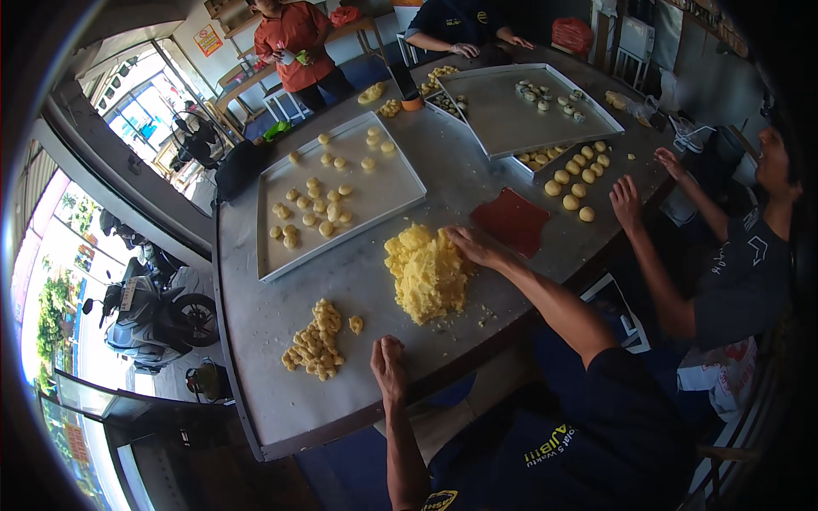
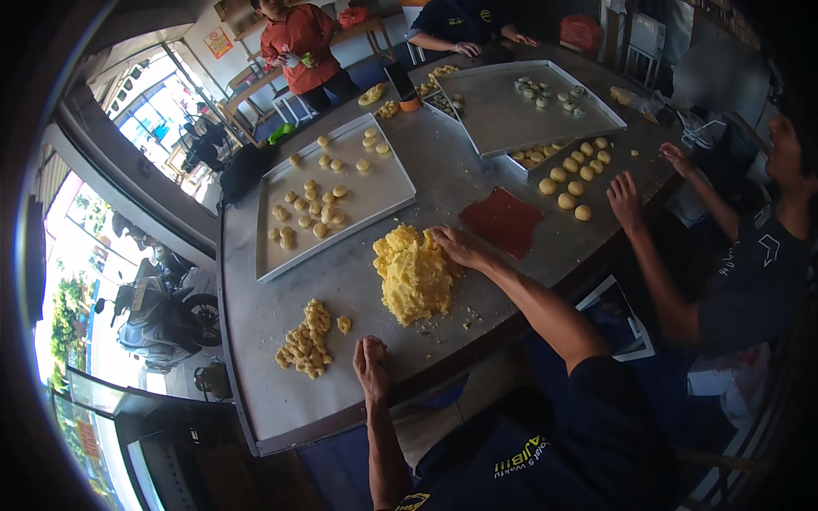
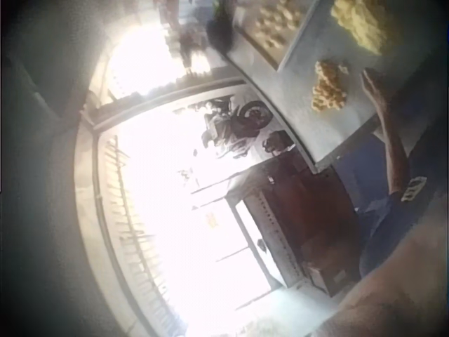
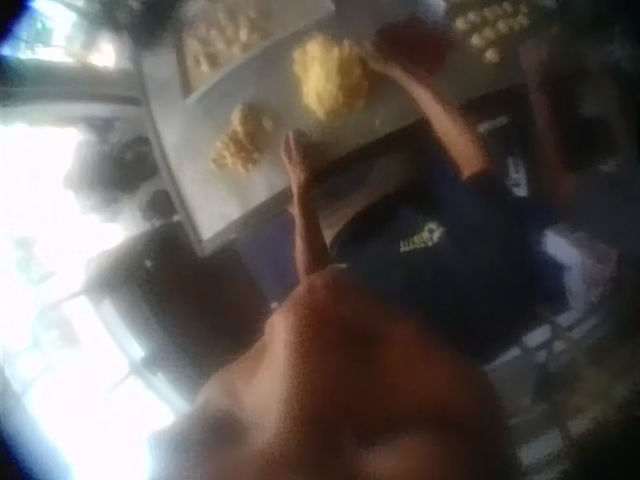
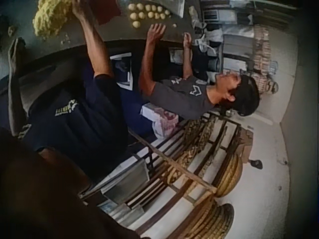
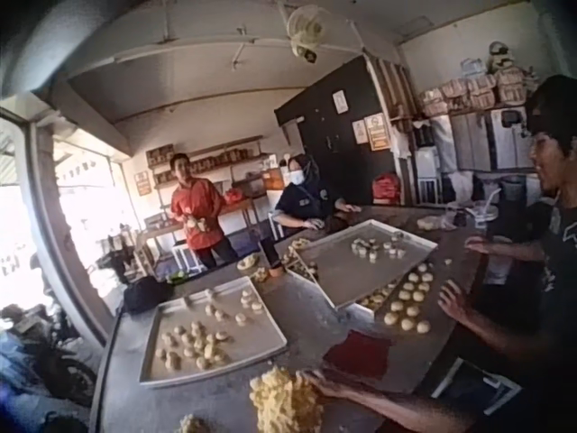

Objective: The person shapes portions of dough by hand, rolling them into spheres and placing them onto metal trays on a table.

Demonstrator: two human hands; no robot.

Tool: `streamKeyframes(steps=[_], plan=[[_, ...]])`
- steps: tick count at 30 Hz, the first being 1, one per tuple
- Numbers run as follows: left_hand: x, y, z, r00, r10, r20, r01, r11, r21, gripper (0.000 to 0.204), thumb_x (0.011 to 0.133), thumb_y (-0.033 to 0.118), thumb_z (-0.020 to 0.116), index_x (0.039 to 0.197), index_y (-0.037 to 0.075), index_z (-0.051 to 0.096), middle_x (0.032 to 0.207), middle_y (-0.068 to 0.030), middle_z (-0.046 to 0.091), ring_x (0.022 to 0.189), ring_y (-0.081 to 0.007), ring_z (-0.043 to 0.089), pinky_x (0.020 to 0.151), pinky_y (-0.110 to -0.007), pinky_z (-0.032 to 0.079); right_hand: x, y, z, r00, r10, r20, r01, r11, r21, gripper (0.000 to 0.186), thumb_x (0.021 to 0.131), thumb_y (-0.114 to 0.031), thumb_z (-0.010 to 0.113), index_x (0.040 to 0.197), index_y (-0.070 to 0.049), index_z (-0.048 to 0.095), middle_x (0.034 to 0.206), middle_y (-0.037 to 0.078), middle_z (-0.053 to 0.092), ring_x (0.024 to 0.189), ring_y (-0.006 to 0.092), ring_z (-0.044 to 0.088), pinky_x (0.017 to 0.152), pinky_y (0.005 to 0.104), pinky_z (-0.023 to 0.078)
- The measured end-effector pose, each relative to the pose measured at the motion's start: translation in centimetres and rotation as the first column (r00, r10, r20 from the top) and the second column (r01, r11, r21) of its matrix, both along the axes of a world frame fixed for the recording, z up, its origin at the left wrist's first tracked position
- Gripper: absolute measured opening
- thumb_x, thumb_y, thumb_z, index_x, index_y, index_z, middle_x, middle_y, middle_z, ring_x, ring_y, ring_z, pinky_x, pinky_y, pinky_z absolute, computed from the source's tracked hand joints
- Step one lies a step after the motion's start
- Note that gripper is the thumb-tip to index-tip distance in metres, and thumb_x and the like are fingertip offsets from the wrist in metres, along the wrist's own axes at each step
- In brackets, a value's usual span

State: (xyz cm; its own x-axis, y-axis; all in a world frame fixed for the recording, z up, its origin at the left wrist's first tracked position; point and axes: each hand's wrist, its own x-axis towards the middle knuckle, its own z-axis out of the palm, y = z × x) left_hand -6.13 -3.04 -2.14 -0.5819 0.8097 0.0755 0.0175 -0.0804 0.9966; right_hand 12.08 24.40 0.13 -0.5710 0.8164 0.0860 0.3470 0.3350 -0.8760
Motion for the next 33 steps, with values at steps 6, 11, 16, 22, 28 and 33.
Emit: streamKeyframes(steps=[6,11,16,22,28,33], plan=[[0.4,0.3,1.2,0.989,-0.048,-0.14,0.036,0.996,-0.082,0.037,0.106,0.034,0.045,0.09,0.004,0.059,0.069,0.0038,0.045,0.059,-0.0043,0.038,0.053,-0.022,0.03,0.9,-4.0,-0.9,0.986,-0.159,0.052,0.154,0.983,0.102,0.042,0.105,-0.034,0.04,0.122,0.001,0.056,0.106,0.028,0.065,0.102,0.0438,0.062,0.086,0.0459,0.048],[-0.1,-0.4,0.7,0.999,-0.034,0.001,0.034,0.997,-0.074,0.042,0.105,0.037,0.045,0.092,0.001,0.062,0.068,0.0017,0.048,0.062,-0.0064,0.043,0.057,-0.023,0.034,0.7,-2.0,-1.2,0.994,-0.105,-0.038,0.108,0.988,0.109,0.043,0.105,-0.034,0.037,0.122,0.001,0.056,0.104,0.029,0.063,0.101,0.0464,0.06,0.084,0.0497,0.047],[0.7,0.5,1.1,1.0,-0.028,-0.002,0.028,0.999,-0.04,0.04,0.106,0.035,0.043,0.092,0.002,0.062,0.075,-0.0001,0.053,0.063,-0.0056,0.044,0.056,-0.022,0.034,1.2,5.4,-5.1,0.931,-0.347,0.114,0.228,0.795,0.563,0.049,0.104,-0.036,0.038,0.136,0.0,0.048,0.133,0.024,0.054,0.118,0.0367,0.056,0.093,0.0494,0.044],[-0.2,-0.7,0.8,0.999,0.036,0.017,-0.036,0.999,-0.005,0.04,0.105,0.035,0.044,0.093,0.002,0.062,0.083,-0.003,0.056,0.065,-0.0063,0.046,0.058,-0.022,0.037,-2.6,4.1,2.2,0.946,0.183,0.268,-0.208,0.976,0.067,0.056,0.102,-0.051,0.036,0.126,-0.007,0.062,0.112,0.024,0.066,0.109,0.0377,0.061,0.094,0.0457,0.046],[0.7,1.4,1.0,0.996,-0.08,0.048,0.081,0.996,-0.024,0.038,0.105,0.036,0.045,0.088,0.005,0.059,0.078,-0.0007,0.054,0.063,-0.006,0.045,0.056,-0.021,0.035,-5.4,12.4,-5.5,0.994,0.052,0.091,-0.062,0.991,0.117,0.063,0.102,-0.056,0.029,0.129,-0.01,0.062,0.128,0.023,0.061,0.125,0.037,0.054,0.106,0.0389,0.039],[0.1,0.0,0.9,0.999,0.028,0.031,-0.026,0.998,-0.049,0.043,0.106,0.038,0.043,0.084,0.004,0.058,0.068,0.0007,0.05,0.06,-0.0067,0.043,0.056,-0.024,0.034,-9.1,9.4,-3.7,0.927,0.34,0.156,-0.354,0.933,0.072,0.057,0.102,-0.048,0.037,0.139,-0.007,0.052,0.144,0.018,0.049,0.136,0.0296,0.042,0.114,0.036,0.03]])
